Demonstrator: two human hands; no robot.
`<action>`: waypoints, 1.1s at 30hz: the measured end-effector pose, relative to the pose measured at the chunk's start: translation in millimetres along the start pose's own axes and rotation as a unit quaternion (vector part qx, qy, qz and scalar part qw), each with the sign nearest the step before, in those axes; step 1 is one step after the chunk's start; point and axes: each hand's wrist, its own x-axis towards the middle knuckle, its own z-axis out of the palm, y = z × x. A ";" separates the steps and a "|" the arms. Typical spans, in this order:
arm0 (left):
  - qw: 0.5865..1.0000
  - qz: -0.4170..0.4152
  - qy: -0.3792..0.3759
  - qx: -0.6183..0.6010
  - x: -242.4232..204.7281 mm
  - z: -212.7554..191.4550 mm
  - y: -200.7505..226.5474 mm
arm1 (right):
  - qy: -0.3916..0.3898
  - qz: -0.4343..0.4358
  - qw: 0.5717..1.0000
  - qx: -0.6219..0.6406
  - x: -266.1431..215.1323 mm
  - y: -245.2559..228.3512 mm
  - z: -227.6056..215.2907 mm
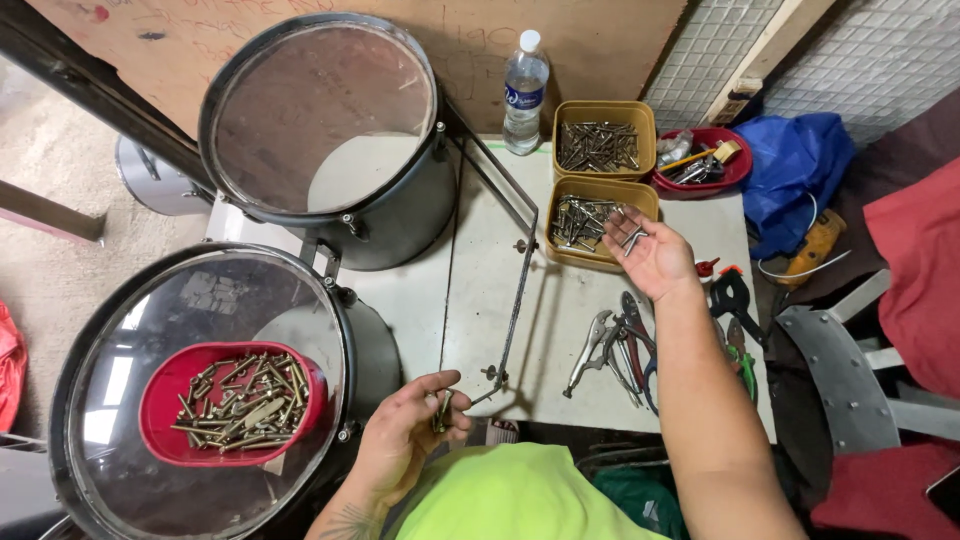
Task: The person sorts brass-colored fasteners from a red plastic container onto a metal lid, then transfers them back into the container. They also briefly handle a metal rod and place it into a yellow bin.
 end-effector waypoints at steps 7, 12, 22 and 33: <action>0.991 0.064 -0.012 0.115 -1.7 7.2 3.3 | -0.028 -0.013 0.936 -0.352 -56.6 5.2 35.6; 0.976 0.158 -0.081 0.128 -0.3 16.5 3.5 | -0.206 -0.013 0.951 -0.232 -76.0 43.0 23.4; 0.961 0.199 -0.171 0.092 2.9 25.9 -10.0 | -0.345 -0.259 0.721 -0.542 -183.0 94.7 100.7; 0.943 0.137 -0.221 0.207 -3.0 15.0 -3.3 | -0.424 -0.213 0.680 -0.559 -184.0 96.0 125.7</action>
